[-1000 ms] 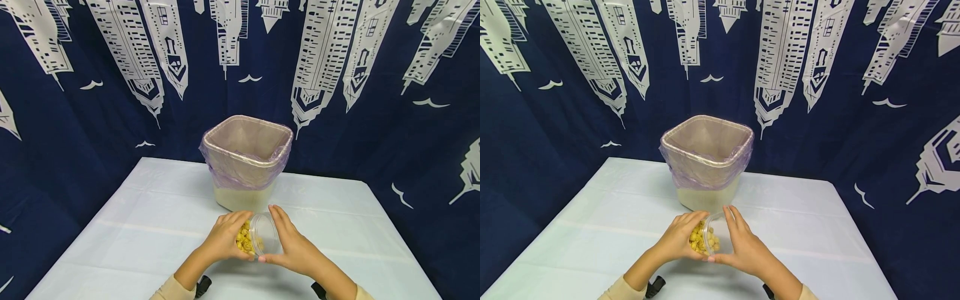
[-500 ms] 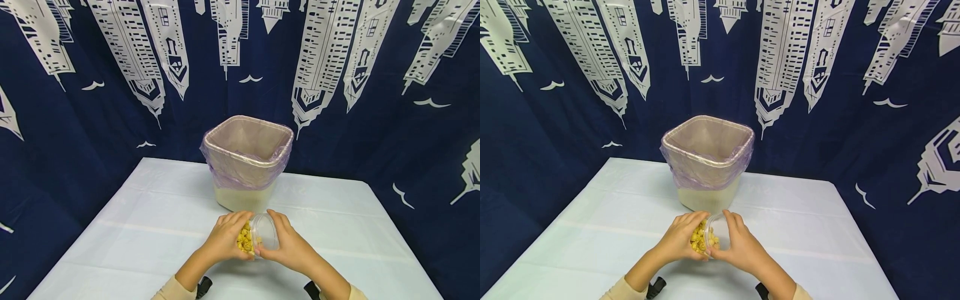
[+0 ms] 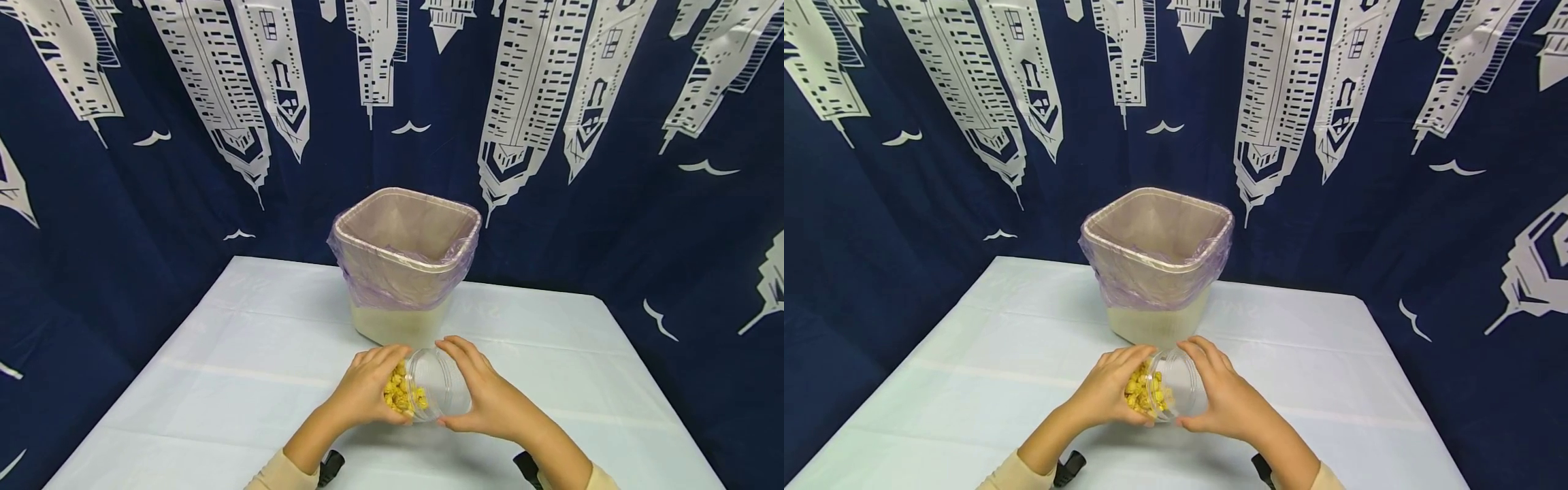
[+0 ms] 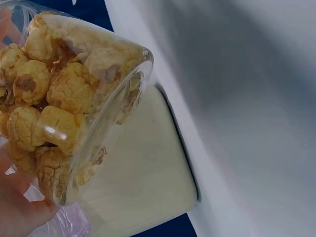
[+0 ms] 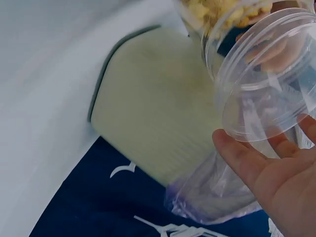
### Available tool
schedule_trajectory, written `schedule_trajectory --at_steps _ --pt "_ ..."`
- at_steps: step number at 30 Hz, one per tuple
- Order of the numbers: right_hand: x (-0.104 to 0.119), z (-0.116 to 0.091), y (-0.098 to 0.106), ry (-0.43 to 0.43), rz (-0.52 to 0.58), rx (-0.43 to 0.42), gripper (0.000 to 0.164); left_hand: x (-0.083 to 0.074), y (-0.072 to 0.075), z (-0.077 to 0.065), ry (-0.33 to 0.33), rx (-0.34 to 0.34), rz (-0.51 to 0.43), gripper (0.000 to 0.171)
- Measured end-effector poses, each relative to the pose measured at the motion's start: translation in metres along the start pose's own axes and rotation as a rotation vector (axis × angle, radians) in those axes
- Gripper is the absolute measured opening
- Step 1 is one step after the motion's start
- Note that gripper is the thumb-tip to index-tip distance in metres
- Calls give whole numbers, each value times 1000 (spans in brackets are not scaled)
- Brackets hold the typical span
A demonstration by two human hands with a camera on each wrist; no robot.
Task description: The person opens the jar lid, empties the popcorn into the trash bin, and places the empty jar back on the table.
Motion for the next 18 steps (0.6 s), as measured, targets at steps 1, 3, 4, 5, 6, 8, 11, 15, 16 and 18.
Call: schedule_trajectory --at_steps 1,3,4,5,6,8,11,15,16,18 --pt "-3 0 2 -12 0 -4 102 0 0 0 1 -1 2 102" --pt "-9 -1 7 -39 -7 -11 102 1 0 -1 5 -4 5 102" --pt "-12 -1 10 -54 -10 -14 103 1 0 -1 7 -5 8 102" --pt "-16 -2 12 -71 -15 -16 103 2 0 -1 8 -7 9 102" --pt "-20 -3 14 -90 -20 -16 103 2 0 -1 9 -8 12 102" --pt "-29 -4 16 -128 -30 -12 102 2 0 -2 10 -10 14 102" --pt "-43 -8 17 -182 -55 4 100 2 0 -2 9 -12 13 102" --pt "-61 -13 13 -250 -81 38 98 3 0 -3 12 -9 6 103" --pt "-66 -15 11 -270 -87 50 97 3 -1 -3 12 -9 6 104" --pt "-75 -18 7 -314 -93 76 97 3 -1 -3 13 -7 7 104"
Point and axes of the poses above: each hand's wrist, its own z-axis towards the middle knuckle, its own y-axis out of the back of the hand, x = y × z, the point moved 4 cm from there along z, towards the middle knuckle, and after that the axes turned 8 degrees about -y, right-handed, at the moved point
